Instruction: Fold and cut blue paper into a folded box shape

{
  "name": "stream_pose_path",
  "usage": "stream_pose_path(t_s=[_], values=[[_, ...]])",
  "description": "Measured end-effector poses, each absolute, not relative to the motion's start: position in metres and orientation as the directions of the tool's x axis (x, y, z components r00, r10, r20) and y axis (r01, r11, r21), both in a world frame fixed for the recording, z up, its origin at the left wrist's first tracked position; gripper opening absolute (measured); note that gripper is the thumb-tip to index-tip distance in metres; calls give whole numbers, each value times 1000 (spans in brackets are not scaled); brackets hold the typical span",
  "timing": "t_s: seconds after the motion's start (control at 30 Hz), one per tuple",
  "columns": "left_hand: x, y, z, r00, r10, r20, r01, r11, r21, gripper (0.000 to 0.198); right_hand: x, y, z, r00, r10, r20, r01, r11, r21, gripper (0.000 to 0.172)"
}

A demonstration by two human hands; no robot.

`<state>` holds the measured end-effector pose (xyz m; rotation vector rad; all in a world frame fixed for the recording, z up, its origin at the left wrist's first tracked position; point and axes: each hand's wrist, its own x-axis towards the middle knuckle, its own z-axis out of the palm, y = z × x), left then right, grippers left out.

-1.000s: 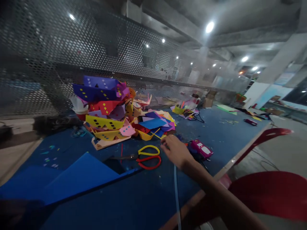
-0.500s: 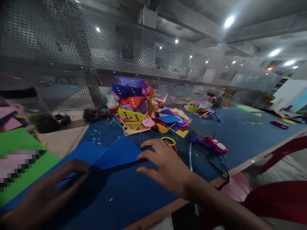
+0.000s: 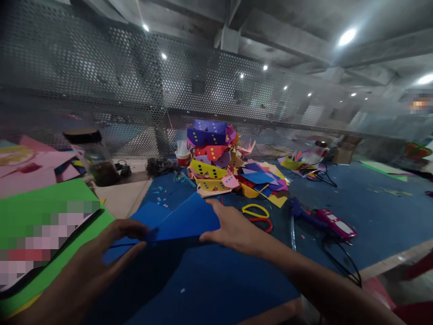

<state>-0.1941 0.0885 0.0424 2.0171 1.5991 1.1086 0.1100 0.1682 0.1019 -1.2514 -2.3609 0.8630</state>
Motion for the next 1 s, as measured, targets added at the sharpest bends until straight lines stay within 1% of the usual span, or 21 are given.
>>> stream_pose_path(t_s=[0.07,0.1,0.2,0.27,0.37,0.47,0.53,0.57,0.6,0.63,0.67,0.7,0.73,0.77,0.8,0.83,0.87,0.93,1.0], values=[[-199,89,35,4,942,335,684,-247,687,51,111,175,103,-524,850,49,637,429,-640,80],[-202,89,31,4,948,318,710,-226,667,55,112,179,104,-492,868,70,648,418,-637,78],[-208,89,19,59,976,209,813,-169,558,57,116,189,104,-399,912,93,686,364,-630,76],[-209,90,14,122,980,158,849,-185,495,58,118,195,103,-371,924,86,710,342,-615,74],[-208,96,13,184,973,137,876,-226,426,57,122,199,100,-301,950,81,755,289,-588,74],[-205,102,20,228,959,168,867,-279,412,53,125,198,97,-247,964,99,749,254,-612,74],[-200,104,28,252,945,210,821,-324,470,50,123,193,95,-248,963,106,702,254,-665,71],[-197,104,32,241,945,221,784,-324,530,48,120,190,93,-252,962,100,673,249,-697,68],[-192,103,37,197,958,207,730,-285,622,46,116,185,92,-261,961,88,641,241,-729,65],[-187,102,42,141,978,155,652,-210,729,45,111,180,90,-283,957,70,605,235,-761,61],[-181,101,47,107,990,96,538,-139,831,45,105,175,88,-309,950,51,567,227,-792,58],[-174,100,51,120,992,38,398,-83,914,48,99,169,86,-342,939,32,533,221,-817,55],[-167,99,55,151,988,5,252,-43,967,47,93,163,84,-366,931,21,508,218,-834,55],[-161,98,57,165,986,-6,105,-12,994,45,86,158,83,-364,931,21,497,213,-841,55],[-155,97,58,159,987,-21,5,21,1000,43,81,152,81,-361,932,22,489,209,-847,56],[-149,95,58,131,990,-49,-43,55,998,39,75,147,80,-374,927,22,472,211,-856,54],[-144,93,57,86,993,-82,-49,86,995,36,71,142,79,-396,918,20,456,216,-863,49],[-138,90,54,-4,988,-154,-25,153,988,38,68,135,77,-420,907,8,455,219,-863,44],[-135,88,51,-54,976,-211,-32,210,977,41,73,130,77,-446,895,-12,459,218,-861,46]])
